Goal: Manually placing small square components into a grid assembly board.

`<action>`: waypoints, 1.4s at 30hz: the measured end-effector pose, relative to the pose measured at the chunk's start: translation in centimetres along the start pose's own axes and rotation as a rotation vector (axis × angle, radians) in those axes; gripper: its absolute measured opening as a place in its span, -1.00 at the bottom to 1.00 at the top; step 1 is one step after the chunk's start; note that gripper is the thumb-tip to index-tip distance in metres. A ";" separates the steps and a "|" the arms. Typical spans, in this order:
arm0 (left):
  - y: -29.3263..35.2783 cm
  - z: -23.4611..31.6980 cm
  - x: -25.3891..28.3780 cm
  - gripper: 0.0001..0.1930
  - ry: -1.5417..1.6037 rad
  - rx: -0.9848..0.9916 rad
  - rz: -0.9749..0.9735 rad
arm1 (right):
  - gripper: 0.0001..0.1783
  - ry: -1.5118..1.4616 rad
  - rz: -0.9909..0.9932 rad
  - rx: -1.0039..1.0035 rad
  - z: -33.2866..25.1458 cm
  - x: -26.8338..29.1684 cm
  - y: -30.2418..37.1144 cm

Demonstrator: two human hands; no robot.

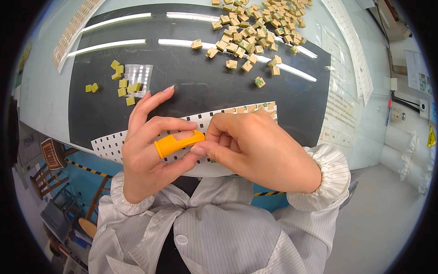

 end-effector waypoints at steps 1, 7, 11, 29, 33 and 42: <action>0.0 0.0 0.1 -0.76 0.000 -0.004 0.000 | -0.82 0.002 -0.052 -0.030 0.0 0.1 0.1; 0.0 0.0 0.0 -0.74 -0.005 0.004 -0.014 | -0.87 0.147 0.405 0.081 0.7 0.4 0.8; 0.0 -0.1 0.0 -0.73 -0.005 0.005 -0.015 | -0.79 0.421 0.675 0.131 1.1 -1.3 1.7; 0.0 0.0 0.0 -0.74 0.007 -0.002 0.009 | -0.80 0.551 0.621 0.289 2.7 -4.3 1.5; 0.0 -0.1 -0.1 -0.74 0.002 -0.009 0.013 | -0.81 0.573 0.637 0.277 2.8 -4.3 1.5; 0.0 0.0 0.0 -0.74 0.015 0.003 0.002 | -0.85 0.416 0.512 0.226 2.4 -2.8 1.6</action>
Point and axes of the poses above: each hand's wrist, its own y-axis away from the middle knuckle, its own x-axis out of the back of the hand, z = x × y, the point moved 2 cm from there along -y, towards the middle knuckle, and after that the axes turned 14 degrees about -z, right-handed, at the moved point
